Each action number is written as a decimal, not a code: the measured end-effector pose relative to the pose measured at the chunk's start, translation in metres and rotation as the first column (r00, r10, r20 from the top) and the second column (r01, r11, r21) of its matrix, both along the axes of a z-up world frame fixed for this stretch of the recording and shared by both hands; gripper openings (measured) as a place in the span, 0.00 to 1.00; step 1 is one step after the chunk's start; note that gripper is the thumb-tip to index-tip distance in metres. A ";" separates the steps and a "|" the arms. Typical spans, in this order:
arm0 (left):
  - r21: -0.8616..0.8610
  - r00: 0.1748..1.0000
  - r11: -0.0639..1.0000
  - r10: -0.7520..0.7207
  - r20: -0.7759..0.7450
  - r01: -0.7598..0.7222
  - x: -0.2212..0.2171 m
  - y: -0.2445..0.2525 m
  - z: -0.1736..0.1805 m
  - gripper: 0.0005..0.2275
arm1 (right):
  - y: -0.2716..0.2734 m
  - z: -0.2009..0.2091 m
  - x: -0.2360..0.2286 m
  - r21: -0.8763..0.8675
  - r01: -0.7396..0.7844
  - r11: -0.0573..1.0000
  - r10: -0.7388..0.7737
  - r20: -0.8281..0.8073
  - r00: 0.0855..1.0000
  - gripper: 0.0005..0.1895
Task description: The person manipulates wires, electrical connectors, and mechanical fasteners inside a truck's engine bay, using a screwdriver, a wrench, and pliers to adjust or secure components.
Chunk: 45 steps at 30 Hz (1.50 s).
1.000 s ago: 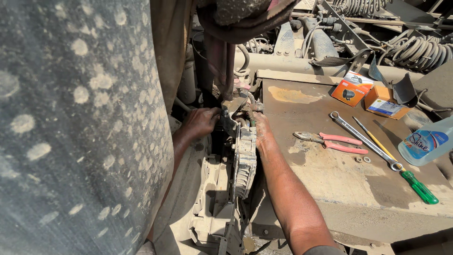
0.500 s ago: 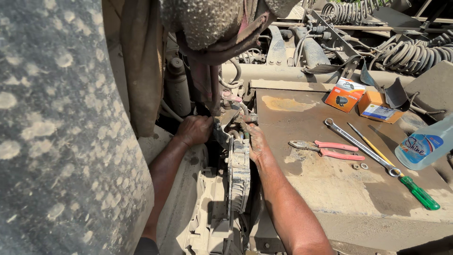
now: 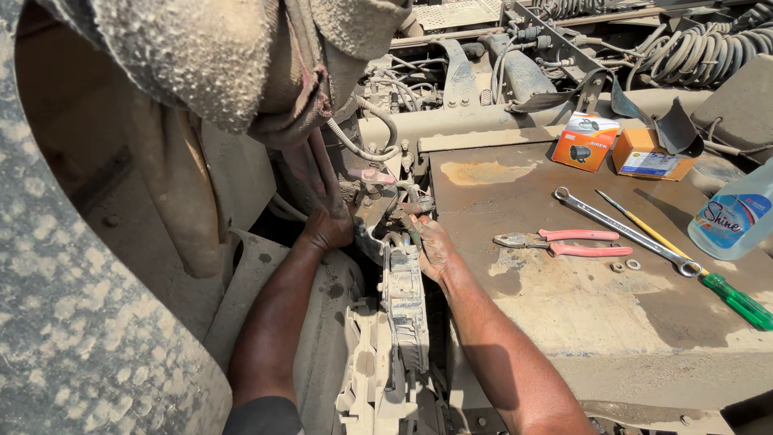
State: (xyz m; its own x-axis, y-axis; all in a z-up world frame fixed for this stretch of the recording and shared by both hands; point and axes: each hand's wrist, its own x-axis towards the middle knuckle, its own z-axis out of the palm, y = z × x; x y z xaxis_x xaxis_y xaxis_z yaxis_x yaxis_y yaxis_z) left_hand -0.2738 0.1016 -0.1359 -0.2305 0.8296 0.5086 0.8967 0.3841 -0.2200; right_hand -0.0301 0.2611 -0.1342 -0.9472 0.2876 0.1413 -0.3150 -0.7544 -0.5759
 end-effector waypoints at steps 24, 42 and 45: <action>-0.023 0.941 0.996 -0.076 0.331 0.088 0.041 -0.019 0.027 0.13 | 0.025 -0.010 -0.019 0.022 -0.136 0.991 0.135 0.023 0.991 0.16; -0.073 0.908 0.996 -0.011 0.418 0.046 0.037 -0.020 0.019 0.20 | 0.097 -0.105 -0.100 0.775 -0.175 0.607 -0.111 0.301 0.947 0.37; -0.078 0.930 0.989 0.146 0.337 -0.127 0.040 -0.013 0.020 0.16 | 0.095 -0.111 -0.102 0.764 -0.133 0.632 -0.121 0.267 0.956 0.36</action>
